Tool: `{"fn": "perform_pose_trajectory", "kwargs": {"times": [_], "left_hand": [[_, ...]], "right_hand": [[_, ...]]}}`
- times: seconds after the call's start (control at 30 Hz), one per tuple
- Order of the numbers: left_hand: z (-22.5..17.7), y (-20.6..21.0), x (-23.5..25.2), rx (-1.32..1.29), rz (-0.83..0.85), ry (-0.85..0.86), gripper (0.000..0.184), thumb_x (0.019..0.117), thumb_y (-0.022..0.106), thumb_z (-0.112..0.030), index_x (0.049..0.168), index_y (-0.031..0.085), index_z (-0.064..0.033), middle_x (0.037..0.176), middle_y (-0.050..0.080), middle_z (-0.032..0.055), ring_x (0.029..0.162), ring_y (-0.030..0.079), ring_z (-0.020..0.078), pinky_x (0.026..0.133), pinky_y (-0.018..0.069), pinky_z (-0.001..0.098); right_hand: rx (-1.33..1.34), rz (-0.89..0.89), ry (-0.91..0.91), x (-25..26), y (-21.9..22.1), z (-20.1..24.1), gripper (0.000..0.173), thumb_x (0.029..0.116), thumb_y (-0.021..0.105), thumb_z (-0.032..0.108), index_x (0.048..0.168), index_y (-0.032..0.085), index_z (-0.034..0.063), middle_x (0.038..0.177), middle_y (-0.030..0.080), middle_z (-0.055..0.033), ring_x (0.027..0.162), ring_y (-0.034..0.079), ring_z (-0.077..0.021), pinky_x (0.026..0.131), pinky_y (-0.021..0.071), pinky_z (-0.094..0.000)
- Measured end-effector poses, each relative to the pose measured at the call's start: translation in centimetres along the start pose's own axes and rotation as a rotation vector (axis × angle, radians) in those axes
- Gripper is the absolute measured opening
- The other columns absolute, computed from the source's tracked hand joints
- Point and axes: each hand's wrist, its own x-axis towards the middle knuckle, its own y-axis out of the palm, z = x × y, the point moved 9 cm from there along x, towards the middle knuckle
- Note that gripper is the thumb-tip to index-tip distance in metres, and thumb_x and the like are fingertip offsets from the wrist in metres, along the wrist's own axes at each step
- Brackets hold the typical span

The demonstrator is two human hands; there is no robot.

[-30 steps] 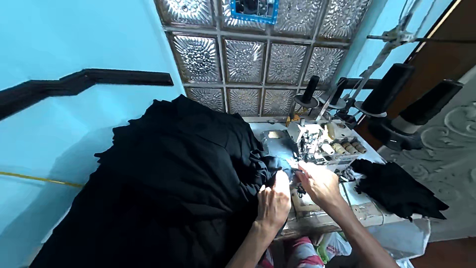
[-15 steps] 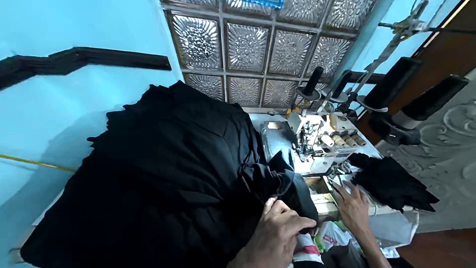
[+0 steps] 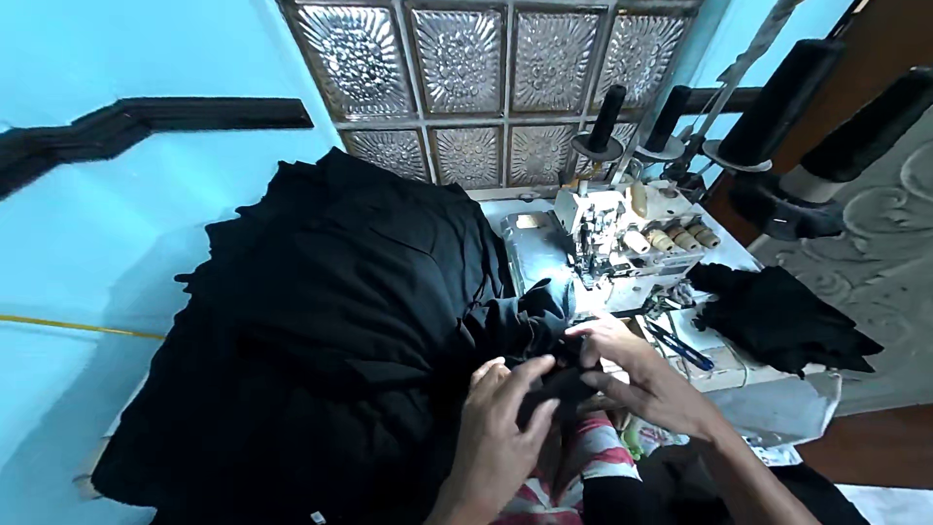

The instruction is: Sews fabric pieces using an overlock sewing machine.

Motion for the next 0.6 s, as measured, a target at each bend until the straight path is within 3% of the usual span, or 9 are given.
{"fn": "perform_pose_trajectory", "kwargs": {"times": [0.03,0.1,0.2,0.27,0.4,0.53,0.6], "left_hand": [[0.4,-0.4,0.2,0.042,-0.032,-0.015,0.030,0.0885,0.072,-0.019,0.115,0.075,-0.0043,0.105,0.077,0.0059,0.093,0.069,0.0180,0.098,0.0499,0.0402],[0.6,-0.8,0.7,0.065,-0.104,0.012,0.019,0.0905,0.070,-0.019,0.102,0.078,-0.0068,0.095,0.077,0.0023,0.087,0.067,0.0131,0.099,0.0457,0.0342],[0.3,-1.0,1.1,0.013,-0.158,0.085,0.011,0.0914,0.067,-0.014,0.091,0.076,-0.0075,0.083,0.074,0.0007,0.083,0.063,0.0084,0.101,0.0414,0.0284],[0.0,-0.6,1.0,-0.033,-0.152,0.127,0.009,0.0901,0.065,-0.010,0.089,0.074,-0.0077,0.079,0.071,0.0011,0.082,0.062,0.0086,0.101,0.0404,0.0274],[-0.9,0.9,0.2,-0.098,-0.090,0.194,0.010,0.0885,0.062,-0.007,0.086,0.072,-0.0083,0.069,0.064,0.0015,0.072,0.057,0.0099,0.100,0.0392,0.0278],[-1.4,1.8,-0.4,-0.081,-0.043,0.221,0.015,0.0935,0.060,-0.010,0.091,0.074,-0.0098,0.064,0.059,0.0005,0.069,0.053,0.0105,0.099,0.0377,0.0300],[-1.5,2.2,-0.6,-0.063,-0.032,0.232,0.017,0.0948,0.058,-0.011,0.091,0.075,-0.0099,0.063,0.056,0.0008,0.068,0.052,0.0111,0.099,0.0370,0.0301]], "right_hand": [[-0.006,-0.065,-0.003,0.0,-0.6,0.1,0.028,0.1039,0.054,0.030,0.092,0.064,0.0067,0.097,0.069,-0.0063,0.115,0.060,-0.0141,0.113,0.0351,-0.0344],[-0.045,-0.151,-0.030,0.0,-1.0,0.4,0.026,0.1019,0.061,0.033,0.093,0.066,0.0091,0.091,0.069,-0.0033,0.105,0.061,-0.0098,0.111,0.0343,-0.0317],[-0.111,-0.164,-0.030,0.0,-0.6,0.5,0.019,0.0946,0.070,0.030,0.094,0.071,0.0106,0.086,0.071,-0.0013,0.097,0.064,-0.0114,0.110,0.0351,-0.0359],[-0.241,-0.202,-0.026,-0.3,-0.6,0.5,0.011,0.0893,0.067,0.020,0.094,0.074,0.0122,0.083,0.071,-0.0019,0.092,0.067,-0.0173,0.110,0.0360,-0.0434],[-0.464,-0.389,-0.009,-1.0,-1.3,-0.3,0.013,0.0891,0.065,0.018,0.095,0.075,0.0139,0.080,0.070,-0.0029,0.085,0.066,-0.0208,0.108,0.0336,-0.0513],[-0.451,-0.559,0.130,-1.8,-2.0,-2.7,0.013,0.0857,0.065,0.012,0.086,0.078,0.0099,0.080,0.074,-0.0064,0.083,0.070,-0.0241,0.106,0.0363,-0.0597],[-0.391,-0.612,0.183,-2.2,-2.2,-3.4,0.012,0.0840,0.067,0.014,0.082,0.077,0.0086,0.079,0.074,-0.0065,0.082,0.069,-0.0224,0.106,0.0353,-0.0585]]}}
